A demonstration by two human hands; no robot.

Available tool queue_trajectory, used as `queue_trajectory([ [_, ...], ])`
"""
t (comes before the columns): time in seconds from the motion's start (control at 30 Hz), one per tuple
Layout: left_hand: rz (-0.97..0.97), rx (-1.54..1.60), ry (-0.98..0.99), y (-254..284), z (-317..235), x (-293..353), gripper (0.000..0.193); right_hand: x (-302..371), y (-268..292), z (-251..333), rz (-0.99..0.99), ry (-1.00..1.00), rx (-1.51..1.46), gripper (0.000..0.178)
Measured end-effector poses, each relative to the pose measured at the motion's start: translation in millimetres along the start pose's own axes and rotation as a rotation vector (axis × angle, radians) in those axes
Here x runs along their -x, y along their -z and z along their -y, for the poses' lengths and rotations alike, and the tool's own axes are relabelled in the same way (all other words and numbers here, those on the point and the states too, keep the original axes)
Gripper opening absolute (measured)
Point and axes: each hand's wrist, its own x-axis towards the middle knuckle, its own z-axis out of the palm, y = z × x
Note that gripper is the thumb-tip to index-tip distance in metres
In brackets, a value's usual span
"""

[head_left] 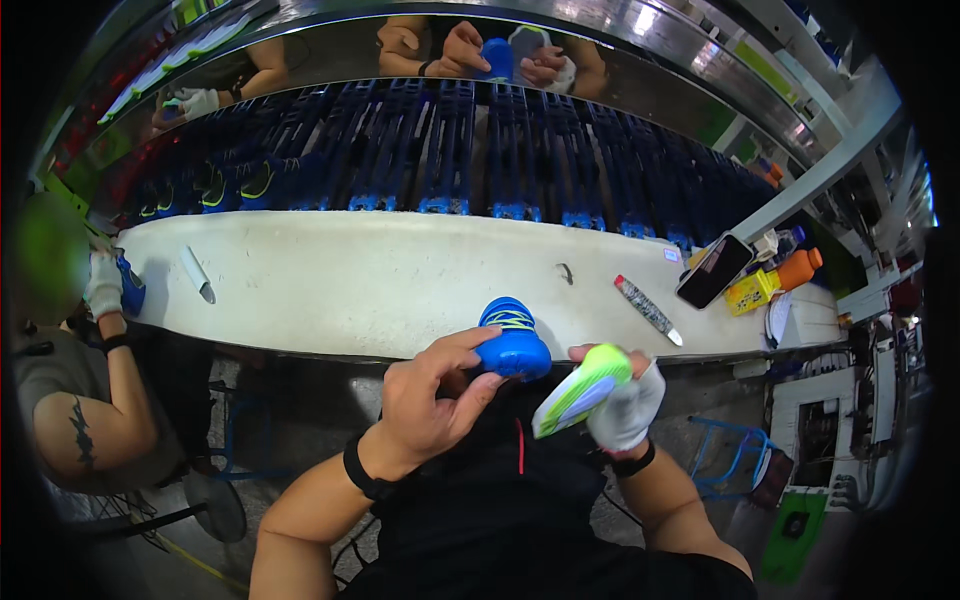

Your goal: Manually checking and fitting shoe uppers to soles on a factory assembly line.

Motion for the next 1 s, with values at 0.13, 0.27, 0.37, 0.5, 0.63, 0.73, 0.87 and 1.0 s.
queue_trajectory([
  [0.13,0.057,-0.002,-0.121,8.7,-16.7,-0.3,0.022,12.6,-34.9,-15.4,0.073,0.157,0.139,0.046],
  [0.27,0.149,-0.042,-0.082,13.0,-25.8,0.2,0.034,12.0,-43.1,-21.8,0.073,0.263,0.227,0.043],
  [0.37,0.154,-0.110,-0.123,14.5,-22.7,0.5,0.038,4.9,-35.1,-16.9,0.214,0.309,0.351,0.043],
  [0.5,0.151,-0.108,-0.172,13.9,-18.0,1.1,0.038,6.3,-33.3,-21.7,0.214,0.326,0.369,0.043],
  [0.63,0.120,-0.069,-0.181,10.9,-11.8,0.4,0.038,7.7,-35.8,-27.4,0.166,0.345,0.373,0.045],
  [0.73,0.088,-0.037,-0.184,9.8,-8.6,3.4,0.039,6.2,-38.2,-33.8,0.116,0.396,0.373,0.044],
  [0.87,0.070,-0.036,-0.148,14.9,-5.7,1.0,0.039,-4.0,-44.5,-22.6,0.143,0.310,0.532,0.036],
  [1.0,0.104,-0.036,-0.067,27.7,-11.2,-17.9,0.037,-16.4,-50.5,-28.1,0.137,0.267,0.466,0.040],
])
